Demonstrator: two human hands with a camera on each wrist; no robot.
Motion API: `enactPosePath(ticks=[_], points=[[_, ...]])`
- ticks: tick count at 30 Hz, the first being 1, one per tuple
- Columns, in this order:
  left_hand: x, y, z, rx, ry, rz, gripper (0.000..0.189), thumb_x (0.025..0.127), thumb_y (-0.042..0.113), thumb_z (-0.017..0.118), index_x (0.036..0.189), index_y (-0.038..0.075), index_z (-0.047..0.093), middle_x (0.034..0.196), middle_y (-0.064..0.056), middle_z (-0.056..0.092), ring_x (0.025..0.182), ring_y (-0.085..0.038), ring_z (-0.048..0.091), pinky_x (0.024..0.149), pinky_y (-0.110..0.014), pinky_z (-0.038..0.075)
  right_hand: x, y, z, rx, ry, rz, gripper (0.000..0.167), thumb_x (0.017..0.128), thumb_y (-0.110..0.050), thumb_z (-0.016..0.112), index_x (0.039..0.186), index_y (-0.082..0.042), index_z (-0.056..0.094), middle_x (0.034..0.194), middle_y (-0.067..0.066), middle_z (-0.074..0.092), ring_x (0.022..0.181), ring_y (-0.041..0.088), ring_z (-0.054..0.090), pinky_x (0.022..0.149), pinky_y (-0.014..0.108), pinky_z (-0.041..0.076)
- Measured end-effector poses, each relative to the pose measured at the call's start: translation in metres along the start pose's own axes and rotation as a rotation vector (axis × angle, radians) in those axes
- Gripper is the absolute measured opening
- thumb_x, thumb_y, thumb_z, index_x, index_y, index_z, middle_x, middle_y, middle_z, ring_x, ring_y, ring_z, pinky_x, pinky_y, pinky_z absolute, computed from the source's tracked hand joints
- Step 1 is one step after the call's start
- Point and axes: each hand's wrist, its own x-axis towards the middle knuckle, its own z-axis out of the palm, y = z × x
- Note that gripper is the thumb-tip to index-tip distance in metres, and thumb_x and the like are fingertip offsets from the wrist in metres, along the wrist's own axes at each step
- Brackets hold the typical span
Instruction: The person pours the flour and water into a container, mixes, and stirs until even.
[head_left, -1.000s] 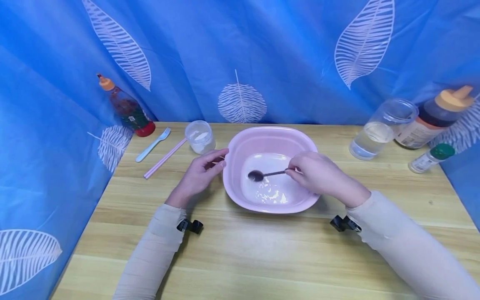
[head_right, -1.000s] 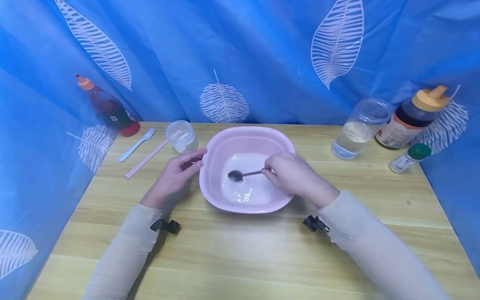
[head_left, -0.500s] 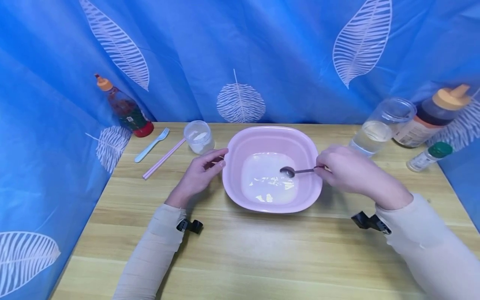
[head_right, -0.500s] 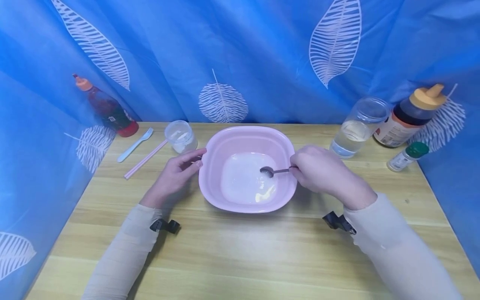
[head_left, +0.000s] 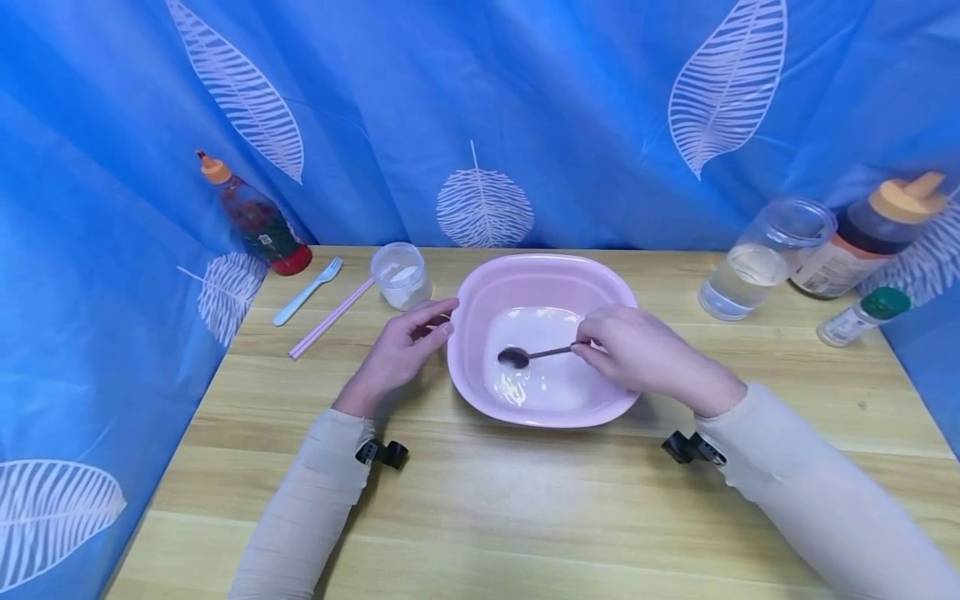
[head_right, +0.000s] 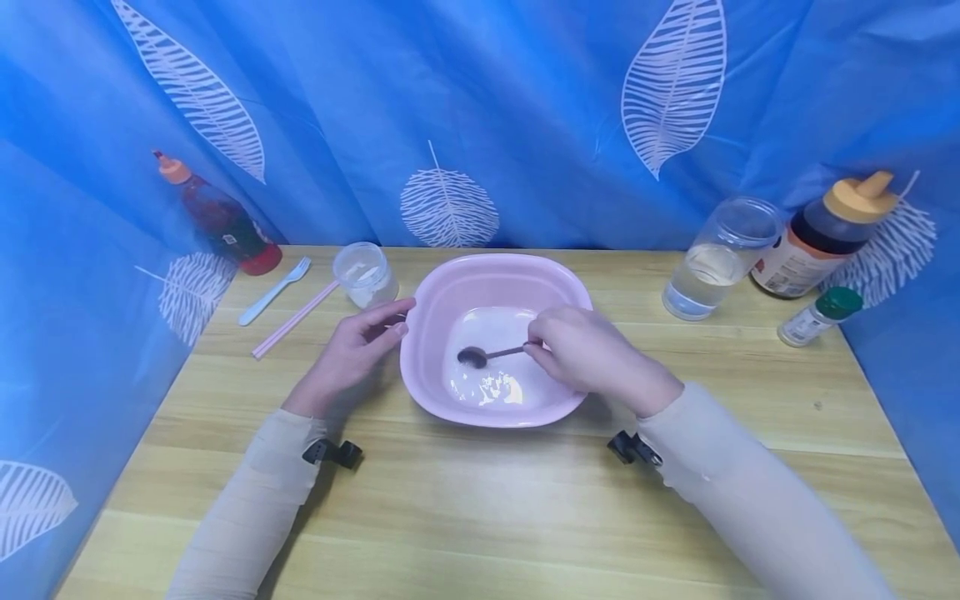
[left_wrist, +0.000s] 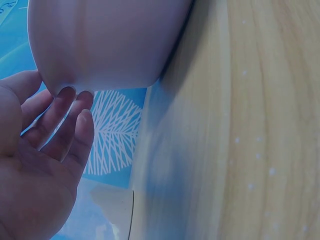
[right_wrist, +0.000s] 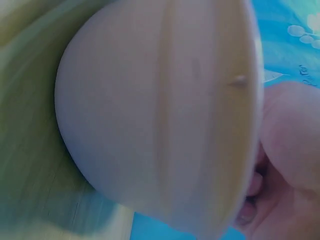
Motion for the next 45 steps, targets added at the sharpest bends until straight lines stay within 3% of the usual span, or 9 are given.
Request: enactPosePath(ticks=[8, 15, 22, 29, 38, 45], points=[[0.001, -0.001, -0.001, -0.003, 0.004, -0.006, 0.043, 0.110, 0.019, 0.064, 0.152, 0.012, 0.063, 0.148, -0.012, 0.065, 0.129, -0.032, 0.067, 0.107, -0.050, 0.055, -0.001, 0.016, -0.014, -0.119, 0.022, 0.100, 0.011, 0.100, -0.012, 0.072, 0.090, -0.010, 0.076, 0.085, 0.004, 0.073, 0.079, 0.023, 0.063, 0.072, 0.046, 0.057], [-0.001, -0.001, -0.003, 0.003, 0.009, 0.000, 0.043, 0.110, 0.018, 0.064, 0.151, 0.011, 0.063, 0.147, -0.013, 0.066, 0.127, -0.031, 0.067, 0.104, -0.037, 0.055, -0.022, 0.018, -0.033, -0.195, 0.009, 0.067, 0.020, 0.095, -0.009, 0.074, 0.077, -0.016, 0.070, 0.074, -0.002, 0.063, 0.074, 0.020, 0.055, 0.066, 0.039, 0.047], [-0.003, -0.001, -0.003, 0.002, 0.008, -0.011, 0.043, 0.110, 0.020, 0.064, 0.152, 0.012, 0.063, 0.148, -0.012, 0.065, 0.128, -0.032, 0.066, 0.106, -0.047, 0.055, -0.030, 0.008, -0.038, -0.124, -0.061, -0.029, 0.026, 0.093, -0.009, 0.079, 0.075, -0.024, 0.068, 0.073, -0.009, 0.059, 0.072, 0.011, 0.052, 0.069, 0.035, 0.048], [-0.002, -0.001, -0.002, -0.004, 0.008, -0.011, 0.043, 0.109, 0.019, 0.064, 0.152, 0.011, 0.063, 0.148, -0.013, 0.065, 0.128, -0.033, 0.066, 0.107, -0.051, 0.055, -0.020, -0.002, -0.021, -0.021, -0.060, -0.088, 0.019, 0.097, -0.014, 0.079, 0.082, -0.023, 0.072, 0.075, -0.012, 0.056, 0.070, 0.005, 0.046, 0.066, 0.029, 0.044], [0.000, 0.000, 0.000, 0.004, 0.002, -0.015, 0.044, 0.109, 0.021, 0.065, 0.152, 0.013, 0.063, 0.146, -0.011, 0.066, 0.126, -0.030, 0.067, 0.102, -0.045, 0.056, 0.002, -0.003, -0.005, -0.027, 0.016, 0.017, 0.010, 0.101, -0.016, 0.073, 0.091, -0.014, 0.077, 0.082, -0.004, 0.070, 0.072, 0.013, 0.056, 0.070, 0.037, 0.052], [0.000, -0.001, 0.000, -0.001, 0.001, -0.024, 0.044, 0.109, 0.020, 0.064, 0.153, 0.013, 0.062, 0.147, -0.012, 0.065, 0.127, -0.032, 0.067, 0.103, -0.045, 0.056, -0.001, 0.009, -0.004, -0.025, 0.126, 0.119, 0.014, 0.101, -0.017, 0.074, 0.107, -0.009, 0.082, 0.090, 0.003, 0.074, 0.086, 0.023, 0.062, 0.076, 0.043, 0.052]])
